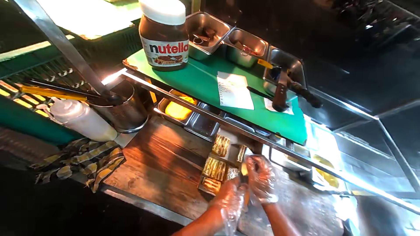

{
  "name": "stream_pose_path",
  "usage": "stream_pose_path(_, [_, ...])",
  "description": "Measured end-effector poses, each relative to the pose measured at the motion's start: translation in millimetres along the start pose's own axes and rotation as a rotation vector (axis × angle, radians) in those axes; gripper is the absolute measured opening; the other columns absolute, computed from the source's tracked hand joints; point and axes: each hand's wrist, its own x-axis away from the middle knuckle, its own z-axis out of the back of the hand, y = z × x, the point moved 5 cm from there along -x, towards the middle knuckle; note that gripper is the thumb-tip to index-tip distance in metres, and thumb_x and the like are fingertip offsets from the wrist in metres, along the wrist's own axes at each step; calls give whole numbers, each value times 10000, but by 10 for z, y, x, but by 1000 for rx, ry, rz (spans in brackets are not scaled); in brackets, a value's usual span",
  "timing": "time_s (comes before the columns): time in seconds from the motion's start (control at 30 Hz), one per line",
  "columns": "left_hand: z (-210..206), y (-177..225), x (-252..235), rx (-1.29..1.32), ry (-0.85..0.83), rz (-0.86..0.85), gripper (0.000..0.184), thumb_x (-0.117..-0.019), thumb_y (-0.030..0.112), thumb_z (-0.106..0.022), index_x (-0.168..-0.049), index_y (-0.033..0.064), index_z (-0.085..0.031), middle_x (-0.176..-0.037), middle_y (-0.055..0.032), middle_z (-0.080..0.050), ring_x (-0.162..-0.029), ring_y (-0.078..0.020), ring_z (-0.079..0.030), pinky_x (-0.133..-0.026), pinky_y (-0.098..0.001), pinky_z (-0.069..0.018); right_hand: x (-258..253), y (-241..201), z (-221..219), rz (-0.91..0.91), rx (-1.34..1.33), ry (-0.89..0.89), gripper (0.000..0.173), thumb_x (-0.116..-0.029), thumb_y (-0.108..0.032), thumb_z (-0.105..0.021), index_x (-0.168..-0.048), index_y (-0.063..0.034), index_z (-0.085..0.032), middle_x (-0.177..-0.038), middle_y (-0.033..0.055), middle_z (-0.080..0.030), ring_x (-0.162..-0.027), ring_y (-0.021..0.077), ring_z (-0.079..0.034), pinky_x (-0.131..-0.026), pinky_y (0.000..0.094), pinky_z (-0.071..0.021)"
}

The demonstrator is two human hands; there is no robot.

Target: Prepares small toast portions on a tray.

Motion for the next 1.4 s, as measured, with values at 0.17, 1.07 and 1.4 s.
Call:
stream_pose_path(0.17, [-146,339,-120,-273,-48,15,382,-1072,203,-466,-1399,30,-565,-1319,-182,-641,-1235,-272,-617,-1084,-439,-465,-162,142,-81,-119,161,209,216,-861,-178,-731,-728,-18,-671,-736,121,-681,-708,255,-687,-683,464,-560])
stream_pose_path(1.07, [-79,584,-397,-385,-131,46,405,-1068,207,-470,-1405,-10,-530,-1363,-208,-609,-1291,-303,-587,-1095,-453,-458,-668,496,-319,-348,815,-449,418,-1078,-279,-488,-1411,-48,-593,-1432,241,-576,-1379,427,-499,-1149,626,-340])
stream_pose_path(1.4, [-88,486,-192,-320,-131,42,398,-1064,183,-474,-1412,-3,-524,-1343,-216,-618,-1267,-312,-601,-1087,-457,-463,-424,175,-114,-225,450,-27,290,-998,-238,-629,-984,42,-704,-971,250,-710,-952,399,-700,-863,588,-541])
